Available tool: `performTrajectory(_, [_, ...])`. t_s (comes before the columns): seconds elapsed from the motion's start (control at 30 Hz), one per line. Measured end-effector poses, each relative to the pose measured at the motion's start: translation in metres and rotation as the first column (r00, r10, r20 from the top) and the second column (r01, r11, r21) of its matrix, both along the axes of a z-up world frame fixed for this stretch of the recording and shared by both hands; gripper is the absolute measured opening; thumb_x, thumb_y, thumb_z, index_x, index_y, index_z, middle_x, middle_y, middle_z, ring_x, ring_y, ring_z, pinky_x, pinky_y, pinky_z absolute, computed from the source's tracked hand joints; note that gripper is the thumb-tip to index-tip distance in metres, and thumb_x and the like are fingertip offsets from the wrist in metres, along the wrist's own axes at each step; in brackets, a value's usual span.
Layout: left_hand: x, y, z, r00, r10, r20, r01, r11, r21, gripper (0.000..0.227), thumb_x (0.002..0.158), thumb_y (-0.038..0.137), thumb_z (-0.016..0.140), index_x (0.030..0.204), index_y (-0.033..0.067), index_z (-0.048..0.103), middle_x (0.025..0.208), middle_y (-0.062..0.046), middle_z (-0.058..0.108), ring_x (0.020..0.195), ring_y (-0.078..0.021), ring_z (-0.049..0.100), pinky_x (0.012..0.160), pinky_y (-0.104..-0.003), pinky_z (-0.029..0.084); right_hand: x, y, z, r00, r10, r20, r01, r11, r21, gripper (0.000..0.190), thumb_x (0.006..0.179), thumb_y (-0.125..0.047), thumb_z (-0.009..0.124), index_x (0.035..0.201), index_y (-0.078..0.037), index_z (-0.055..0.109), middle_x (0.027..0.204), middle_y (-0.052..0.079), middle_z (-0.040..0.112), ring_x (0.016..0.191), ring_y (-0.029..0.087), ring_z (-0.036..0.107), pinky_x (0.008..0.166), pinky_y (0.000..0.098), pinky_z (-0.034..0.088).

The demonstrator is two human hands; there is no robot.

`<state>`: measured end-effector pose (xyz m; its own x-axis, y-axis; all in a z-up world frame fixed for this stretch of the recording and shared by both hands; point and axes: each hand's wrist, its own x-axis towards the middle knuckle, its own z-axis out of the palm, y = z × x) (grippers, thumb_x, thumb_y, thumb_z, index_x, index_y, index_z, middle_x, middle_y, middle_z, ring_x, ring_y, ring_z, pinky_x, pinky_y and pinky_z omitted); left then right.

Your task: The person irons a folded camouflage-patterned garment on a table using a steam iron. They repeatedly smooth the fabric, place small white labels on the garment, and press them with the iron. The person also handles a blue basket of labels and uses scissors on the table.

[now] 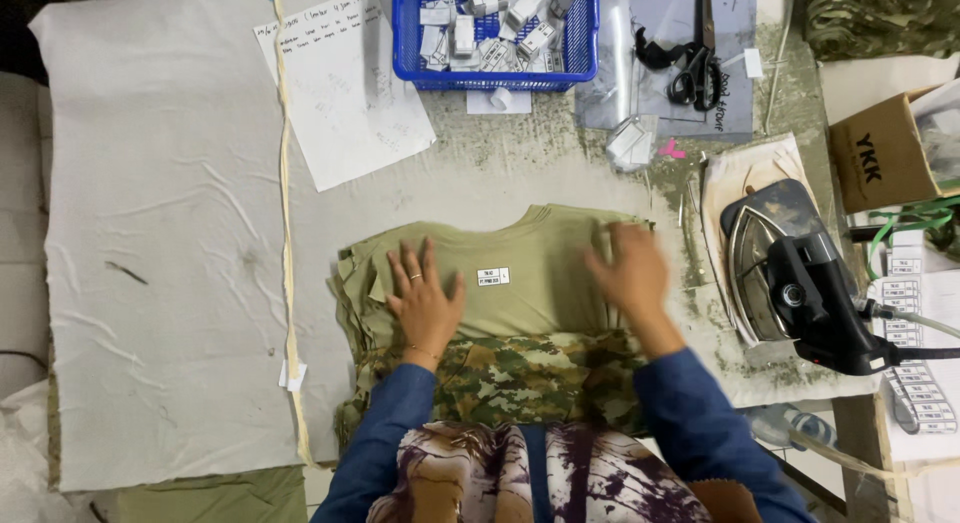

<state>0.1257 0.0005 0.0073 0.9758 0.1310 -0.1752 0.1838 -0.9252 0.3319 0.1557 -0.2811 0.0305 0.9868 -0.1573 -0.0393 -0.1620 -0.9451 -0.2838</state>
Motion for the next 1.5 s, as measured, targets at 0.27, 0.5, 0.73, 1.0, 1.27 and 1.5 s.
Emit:
performTrajectory(0.27, [-0.011, 0.076, 0.018, 0.919, -0.096, 0.381, 0.132, 0.989, -0.07, 0.045, 0.101, 0.036, 0.045, 0.135, 0.0079, 0.052, 0.141, -0.014, 0.05, 0.135, -0.034, 0.04, 0.111, -0.049, 0.035, -0.024, -0.24, 0.029, 0.945, -0.277, -0.174, 0.237, 0.947, -0.22, 0.057, 0.105, -0.055, 0.051, 0.121, 0.0, 0.047, 0.098, 0.039, 0.066, 0.086, 0.06, 0.06, 0.067, 0.0614, 0.043])
performTrajectory(0.5, [-0.067, 0.07, -0.022, 0.867, -0.223, 0.446, 0.269, 0.962, -0.042, 0.02, 0.095, 0.035, 0.06, 0.11, 0.0231, 0.065, 0.098, 0.007, 0.057, 0.091, -0.0132, 0.058, 0.081, -0.033, 0.048, 0.016, -0.036, 0.122, 0.889, 0.101, -0.446, -0.172, 0.978, -0.121, 0.057, 0.089, -0.057, 0.056, 0.129, -0.016, 0.05, 0.102, 0.024, 0.072, 0.099, 0.045, 0.069, 0.087, 0.0517, 0.053])
performTrajectory(0.73, [-0.103, 0.027, -0.002, 0.783, -0.456, 0.422, 0.539, 0.837, -0.096, 0.017, 0.089, 0.038, 0.067, 0.093, 0.0214, 0.064, 0.079, 0.002, 0.059, 0.074, -0.0197, 0.059, 0.06, -0.036, 0.05, 0.027, 0.139, 0.059, 0.565, 0.824, -0.043, -0.825, 0.563, -0.056, 0.057, 0.08, -0.06, 0.062, 0.116, -0.016, 0.058, 0.074, 0.016, 0.067, 0.067, 0.034, 0.071, 0.056, 0.0436, 0.056])
performTrajectory(1.0, [-0.115, 0.022, -0.034, 0.771, -0.562, 0.3, 0.624, 0.762, -0.176, 0.017, 0.087, 0.04, 0.066, 0.087, 0.0237, 0.064, 0.083, 0.004, 0.06, 0.082, -0.0213, 0.059, 0.064, -0.035, 0.051, 0.035, 0.018, 0.061, 0.854, 0.391, -0.344, -0.449, 0.888, -0.105, 0.064, 0.087, -0.064, 0.054, 0.127, -0.015, 0.053, 0.09, 0.02, 0.072, 0.088, 0.038, 0.072, 0.076, 0.0481, 0.056])
performTrajectory(1.27, [-0.11, 0.019, -0.015, 0.724, -0.522, 0.451, 0.645, 0.745, -0.172, 0.022, 0.098, 0.034, 0.056, 0.086, 0.0199, 0.068, 0.075, 0.003, 0.062, 0.072, -0.0168, 0.061, 0.058, -0.027, 0.052, 0.011, -0.264, -0.017, 0.94, -0.286, -0.185, 0.246, 0.946, -0.211, 0.08, 0.096, -0.085, 0.048, 0.133, -0.015, 0.058, 0.093, 0.03, 0.072, 0.091, 0.049, 0.068, 0.068, 0.0573, 0.054])
performTrajectory(1.5, [-0.104, 0.021, 0.015, 0.737, -0.555, 0.385, 0.649, 0.741, -0.175, 0.021, 0.097, 0.029, 0.06, 0.094, 0.0119, 0.072, 0.085, -0.004, 0.068, 0.079, -0.0203, 0.06, 0.063, -0.034, 0.051, -0.022, -0.119, 0.049, 0.992, -0.073, -0.104, -0.035, 0.63, -0.776, 0.058, 0.104, -0.052, 0.041, 0.14, -0.007, 0.049, 0.126, 0.019, 0.061, 0.107, 0.027, 0.061, 0.089, 0.0379, 0.051])
